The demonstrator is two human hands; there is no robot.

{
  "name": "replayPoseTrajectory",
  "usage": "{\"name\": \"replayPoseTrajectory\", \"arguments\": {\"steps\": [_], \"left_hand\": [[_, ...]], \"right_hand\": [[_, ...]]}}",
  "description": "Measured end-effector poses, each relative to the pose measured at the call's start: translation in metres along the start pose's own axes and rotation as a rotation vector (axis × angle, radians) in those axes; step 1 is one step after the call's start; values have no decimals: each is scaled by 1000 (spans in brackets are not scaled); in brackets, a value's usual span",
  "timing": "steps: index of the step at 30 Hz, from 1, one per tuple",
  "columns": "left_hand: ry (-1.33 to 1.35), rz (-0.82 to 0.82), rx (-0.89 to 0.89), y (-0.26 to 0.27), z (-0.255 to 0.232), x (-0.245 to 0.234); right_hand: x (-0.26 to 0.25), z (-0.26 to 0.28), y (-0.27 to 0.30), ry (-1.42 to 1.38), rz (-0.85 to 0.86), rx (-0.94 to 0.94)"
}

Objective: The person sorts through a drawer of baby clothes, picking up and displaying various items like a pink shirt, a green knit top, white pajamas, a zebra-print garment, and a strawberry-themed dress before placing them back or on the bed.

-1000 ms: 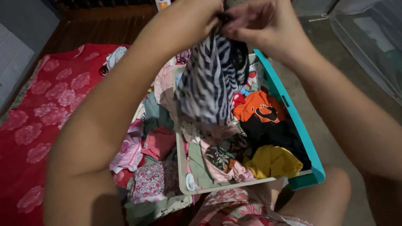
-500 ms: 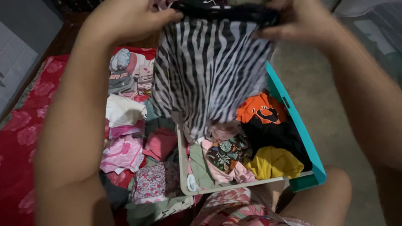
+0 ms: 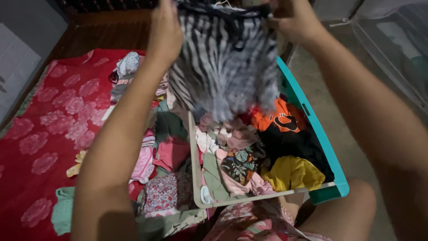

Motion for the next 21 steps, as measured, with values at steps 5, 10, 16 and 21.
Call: {"name": "replayPoseTrajectory", "arguments": {"steps": [5,10,16,21], "left_hand": [[-324,-27,-132,10,-59,-44],[199,652,-602,101,-152,72],[258,1228,-505,243,-250,165],[440,937,-554,259,-236,181]], "right_hand": [[4,-26,1,-105,-74,75],[49,-58,48,-425,220,128],[128,-100,153,68,613,185],[117,-2,210,-266,750,156]]}}
Point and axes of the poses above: each hand's wrist, its own y-axis away from the middle knuckle, its own x-axis out of the palm, z = x × y, the point moved 10 cm from there along -y, towards the middle knuckle, and after that the axes turned 1 degree about -x, right-handed, at the moved point
